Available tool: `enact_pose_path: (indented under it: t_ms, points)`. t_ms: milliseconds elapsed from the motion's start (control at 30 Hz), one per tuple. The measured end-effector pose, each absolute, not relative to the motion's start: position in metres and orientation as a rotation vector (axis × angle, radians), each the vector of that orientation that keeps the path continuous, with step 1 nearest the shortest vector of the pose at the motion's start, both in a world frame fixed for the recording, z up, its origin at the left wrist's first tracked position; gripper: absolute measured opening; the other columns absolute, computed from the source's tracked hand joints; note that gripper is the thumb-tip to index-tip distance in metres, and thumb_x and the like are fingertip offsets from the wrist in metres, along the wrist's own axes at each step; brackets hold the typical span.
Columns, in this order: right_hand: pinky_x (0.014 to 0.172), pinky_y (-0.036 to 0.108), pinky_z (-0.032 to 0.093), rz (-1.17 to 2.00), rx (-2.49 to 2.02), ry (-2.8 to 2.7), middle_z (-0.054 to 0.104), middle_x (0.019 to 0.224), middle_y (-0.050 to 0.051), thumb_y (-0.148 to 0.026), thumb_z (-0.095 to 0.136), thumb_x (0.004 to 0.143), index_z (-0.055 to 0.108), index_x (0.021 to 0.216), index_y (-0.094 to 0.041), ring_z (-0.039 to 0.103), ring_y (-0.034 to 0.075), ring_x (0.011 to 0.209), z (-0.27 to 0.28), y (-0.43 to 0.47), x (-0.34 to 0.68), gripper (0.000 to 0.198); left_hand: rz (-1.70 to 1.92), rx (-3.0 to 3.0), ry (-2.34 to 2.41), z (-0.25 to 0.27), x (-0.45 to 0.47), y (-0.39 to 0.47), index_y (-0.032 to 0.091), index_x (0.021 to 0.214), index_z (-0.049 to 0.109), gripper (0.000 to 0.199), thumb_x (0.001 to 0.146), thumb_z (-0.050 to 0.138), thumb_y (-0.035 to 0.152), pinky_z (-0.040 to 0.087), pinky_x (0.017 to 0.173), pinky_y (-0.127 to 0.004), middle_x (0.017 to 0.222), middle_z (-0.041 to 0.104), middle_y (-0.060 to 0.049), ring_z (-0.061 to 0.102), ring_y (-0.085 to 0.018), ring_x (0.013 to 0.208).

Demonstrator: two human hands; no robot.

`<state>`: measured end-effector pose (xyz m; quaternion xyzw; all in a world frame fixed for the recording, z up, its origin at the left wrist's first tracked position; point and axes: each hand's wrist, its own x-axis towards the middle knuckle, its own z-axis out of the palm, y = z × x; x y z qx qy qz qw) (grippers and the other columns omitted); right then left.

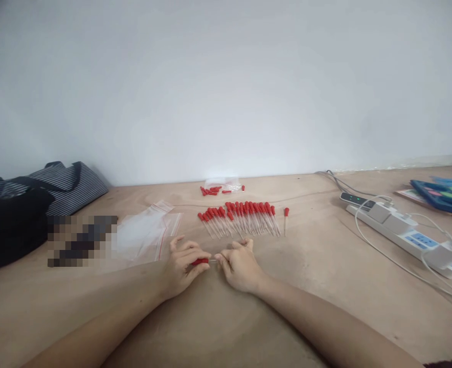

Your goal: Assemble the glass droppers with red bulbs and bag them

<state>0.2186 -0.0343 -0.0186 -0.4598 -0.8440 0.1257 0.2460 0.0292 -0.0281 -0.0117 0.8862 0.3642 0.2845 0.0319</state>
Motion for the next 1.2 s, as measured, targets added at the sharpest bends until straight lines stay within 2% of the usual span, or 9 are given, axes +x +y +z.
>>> enact_pose_path:
  t_ms: [367, 433, 500, 600, 700, 833, 967, 1067, 1200]
  points:
    - [0.073, 0.032, 0.020, 0.456, -1.313, -2.277, 0.061, 0.059, -0.003, -0.024, 0.027, 0.093, 0.057, 0.061, -0.018, 0.049, 0.012, 0.068, -0.022, -0.035, 0.214, 0.044, 1.020, 2.624, 1.123, -0.018, 0.032, -0.028, 0.026, 0.078, 0.064, 0.011, 0.081, 0.054, 0.026, 0.018, 0.093, -0.045, 0.069, 0.068, 0.004, 0.059, -0.016, 0.076]
    - [0.075, 0.033, 0.020, 0.394, -1.280, -2.272, 0.061, 0.061, -0.003, -0.027, 0.030, 0.092, 0.058, 0.067, -0.019, 0.049, 0.012, 0.069, -0.019, -0.034, 0.217, 0.038, 1.000, 2.544, 1.203, -0.017, 0.030, -0.025, 0.026, 0.081, 0.064, 0.009, 0.079, 0.056, 0.029, 0.021, 0.092, -0.045, 0.072, 0.068, 0.003, 0.059, -0.017, 0.078]
    - [0.077, 0.034, 0.020, 0.246, -1.215, -2.286, 0.062, 0.069, -0.002, -0.031, 0.039, 0.089, 0.059, 0.079, -0.021, 0.050, 0.013, 0.074, -0.015, -0.035, 0.220, 0.024, 0.966, 2.462, 1.302, -0.017, 0.028, -0.022, 0.024, 0.083, 0.064, 0.011, 0.078, 0.057, 0.032, 0.025, 0.090, -0.045, 0.076, 0.068, 0.002, 0.059, -0.018, 0.078]
    - [0.079, 0.035, 0.018, -0.004, -1.128, -2.285, 0.063, 0.077, 0.000, -0.028, 0.048, 0.084, 0.061, 0.090, -0.025, 0.048, 0.015, 0.079, -0.015, -0.035, 0.223, 0.014, 0.936, 2.394, 1.376, -0.016, 0.027, -0.021, 0.022, 0.084, 0.061, 0.014, 0.077, 0.057, 0.033, 0.027, 0.090, -0.045, 0.081, 0.067, 0.000, 0.059, -0.018, 0.079]
    - [0.079, 0.036, 0.018, -0.121, -1.107, -2.279, 0.061, 0.071, 0.000, -0.024, 0.048, 0.084, 0.064, 0.084, -0.025, 0.046, 0.015, 0.077, -0.021, -0.033, 0.224, 0.016, 0.902, 2.426, 1.382, -0.015, 0.028, -0.022, 0.022, 0.087, 0.060, 0.015, 0.077, 0.057, 0.033, 0.025, 0.091, -0.046, 0.082, 0.067, 0.000, 0.059, -0.020, 0.084]
    - [0.075, 0.035, 0.018, -0.114, -1.159, -2.204, 0.061, 0.072, 0.002, -0.025, 0.049, 0.083, 0.066, 0.080, -0.024, 0.046, 0.015, 0.076, -0.028, -0.026, 0.231, 0.017, 0.882, 2.532, 1.487, -0.014, 0.019, -0.019, 0.023, 0.097, 0.058, 0.022, 0.078, 0.056, 0.034, 0.026, 0.089, -0.047, 0.096, 0.065, -0.004, 0.055, -0.024, 0.095]
    - [0.072, 0.034, 0.019, -0.104, -1.349, -2.072, 0.062, 0.067, 0.002, -0.027, 0.051, 0.082, 0.067, 0.075, -0.023, 0.047, 0.017, 0.074, -0.032, -0.016, 0.244, 0.017, 0.756, 2.650, 1.712, -0.013, 0.000, -0.013, 0.024, 0.095, 0.061, 0.020, 0.079, 0.054, 0.034, 0.019, 0.094, -0.054, 0.108, 0.061, -0.008, 0.051, -0.027, 0.103]
    - [0.071, 0.034, 0.020, -0.113, -1.411, -2.037, 0.064, 0.068, 0.002, -0.029, 0.054, 0.079, 0.066, 0.076, -0.023, 0.049, 0.018, 0.074, -0.035, -0.011, 0.251, 0.014, 0.541, 2.614, 1.995, -0.011, -0.010, -0.011, 0.018, 0.107, 0.058, 0.033, 0.082, 0.047, 0.036, 0.017, 0.095, -0.057, 0.121, 0.053, -0.016, 0.042, -0.032, 0.116]
    - [0.070, 0.033, 0.020, -0.111, -1.450, -2.017, 0.065, 0.068, 0.001, -0.031, 0.056, 0.078, 0.065, 0.075, -0.023, 0.049, 0.019, 0.075, -0.037, -0.007, 0.252, 0.013, 0.174, 2.435, 2.231, -0.011, -0.013, -0.015, 0.000, 0.120, 0.047, 0.060, 0.083, 0.036, 0.047, 0.018, 0.097, -0.057, 0.129, 0.040, -0.028, 0.029, -0.039, 0.125]
